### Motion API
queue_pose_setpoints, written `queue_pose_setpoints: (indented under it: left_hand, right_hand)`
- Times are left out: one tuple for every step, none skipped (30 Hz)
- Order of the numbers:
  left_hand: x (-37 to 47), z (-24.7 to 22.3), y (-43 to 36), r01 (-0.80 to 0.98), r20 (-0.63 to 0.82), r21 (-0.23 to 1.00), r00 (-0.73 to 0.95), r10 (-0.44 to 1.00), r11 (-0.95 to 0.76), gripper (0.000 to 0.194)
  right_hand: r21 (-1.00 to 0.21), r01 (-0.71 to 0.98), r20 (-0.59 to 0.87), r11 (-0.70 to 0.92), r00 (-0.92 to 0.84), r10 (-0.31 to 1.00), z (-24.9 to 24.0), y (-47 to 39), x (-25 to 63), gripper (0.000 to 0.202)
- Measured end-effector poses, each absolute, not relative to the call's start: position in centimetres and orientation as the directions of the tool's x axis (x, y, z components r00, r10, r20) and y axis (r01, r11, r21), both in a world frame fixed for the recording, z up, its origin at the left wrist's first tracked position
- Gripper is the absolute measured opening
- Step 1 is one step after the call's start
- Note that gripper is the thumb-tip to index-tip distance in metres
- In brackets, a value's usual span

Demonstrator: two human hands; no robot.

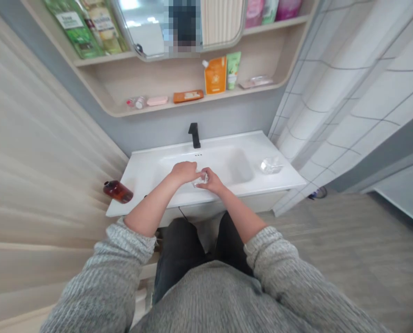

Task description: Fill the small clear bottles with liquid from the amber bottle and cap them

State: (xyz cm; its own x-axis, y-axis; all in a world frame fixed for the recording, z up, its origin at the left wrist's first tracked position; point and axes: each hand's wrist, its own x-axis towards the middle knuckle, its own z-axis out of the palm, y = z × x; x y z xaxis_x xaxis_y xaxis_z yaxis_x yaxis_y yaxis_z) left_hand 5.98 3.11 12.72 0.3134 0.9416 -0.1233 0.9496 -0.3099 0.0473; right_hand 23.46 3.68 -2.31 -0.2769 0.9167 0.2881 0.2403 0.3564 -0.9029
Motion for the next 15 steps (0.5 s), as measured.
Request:
queue_pose_setpoints:
  left_hand:
    - [6.05, 12.58, 3.02, 0.932, -0.133, 0.073, 0.361, 0.923, -0.354, 0.046]
    - [6.04, 12.44, 2.95, 0.905, -0.133, 0.116, 0.422, 0.897, -0.408, 0.05]
    - [5.99, 12.32, 2.9, 0.876, -0.123, 0.163, 0.475, 0.871, -0.455, 0.06]
    - [5.92, 12.23, 2.85, 0.855, -0.104, 0.199, 0.504, 0.857, -0.479, 0.072]
    - [5.84, 12.18, 2.8, 0.852, -0.086, 0.215, 0.503, 0.86, -0.477, 0.081]
    - [5.78, 12.18, 2.75, 0.87, -0.069, 0.206, 0.469, 0.88, -0.448, 0.081]
    - [5.74, 12.21, 2.71, 0.898, -0.058, 0.176, 0.419, 0.906, -0.403, 0.075]
    - [5.72, 12.27, 2.67, 0.925, -0.057, 0.134, 0.365, 0.929, -0.355, 0.065]
    - [5.71, 12.34, 2.63, 0.943, -0.066, 0.093, 0.327, 0.943, -0.321, 0.056]
    - [5.71, 12.4, 2.6, 0.946, -0.084, 0.064, 0.321, 0.943, -0.317, 0.049]
    - [5.7, 12.47, 2.56, 0.935, -0.109, 0.053, 0.354, 0.929, -0.35, 0.042]
    - [5.68, 12.52, 2.53, 0.911, -0.128, 0.062, 0.413, 0.902, -0.408, 0.036]
    - [5.65, 12.57, 2.48, 0.876, -0.134, 0.083, 0.483, 0.865, -0.476, 0.035]
    - [5.62, 12.62, 2.43, 0.839, -0.123, 0.105, 0.544, 0.83, -0.534, 0.043]
    - [5.6, 12.67, 2.36, 0.816, -0.103, 0.116, 0.577, 0.81, -0.566, 0.052]
  right_hand:
    - [-0.9, 0.248, 0.287, 0.358, -0.279, 0.916, -2.29, 3.67, 23.46, 0.071]
    - [-0.899, 0.253, 0.285, 0.358, -0.282, 0.916, -2.29, 3.67, 23.46, 0.071]
    - [-0.899, 0.254, 0.283, 0.357, -0.284, 0.916, -2.3, 3.68, 23.46, 0.072]
    - [-0.9, 0.25, 0.282, 0.356, -0.287, 0.916, -2.33, 3.69, 23.46, 0.072]
    - [-0.902, 0.245, 0.283, 0.356, -0.288, 0.915, -2.35, 3.71, 23.45, 0.073]
    - [-0.903, 0.239, 0.286, 0.357, -0.286, 0.914, -2.38, 3.72, 23.45, 0.073]
    - [-0.904, 0.236, 0.288, 0.357, -0.284, 0.915, -2.4, 3.72, 23.45, 0.074]
    - [-0.904, 0.236, 0.287, 0.356, -0.282, 0.916, -2.42, 3.73, 23.45, 0.074]
    - [-0.905, 0.237, 0.283, 0.353, -0.284, 0.916, -2.44, 3.73, 23.47, 0.074]
    - [-0.905, 0.237, 0.279, 0.352, -0.294, 0.914, -2.46, 3.73, 23.48, 0.074]
    - [-0.905, 0.236, 0.277, 0.354, -0.305, 0.911, -2.49, 3.75, 23.5, 0.074]
    - [-0.904, 0.235, 0.277, 0.357, -0.313, 0.908, -2.52, 3.77, 23.52, 0.073]
    - [-0.904, 0.232, 0.279, 0.36, -0.317, 0.906, -2.55, 3.79, 23.53, 0.072]
    - [-0.904, 0.224, 0.286, 0.363, -0.315, 0.905, -2.58, 3.81, 23.54, 0.072]
    - [-0.906, 0.214, 0.294, 0.367, -0.307, 0.905, -2.6, 3.83, 23.55, 0.071]
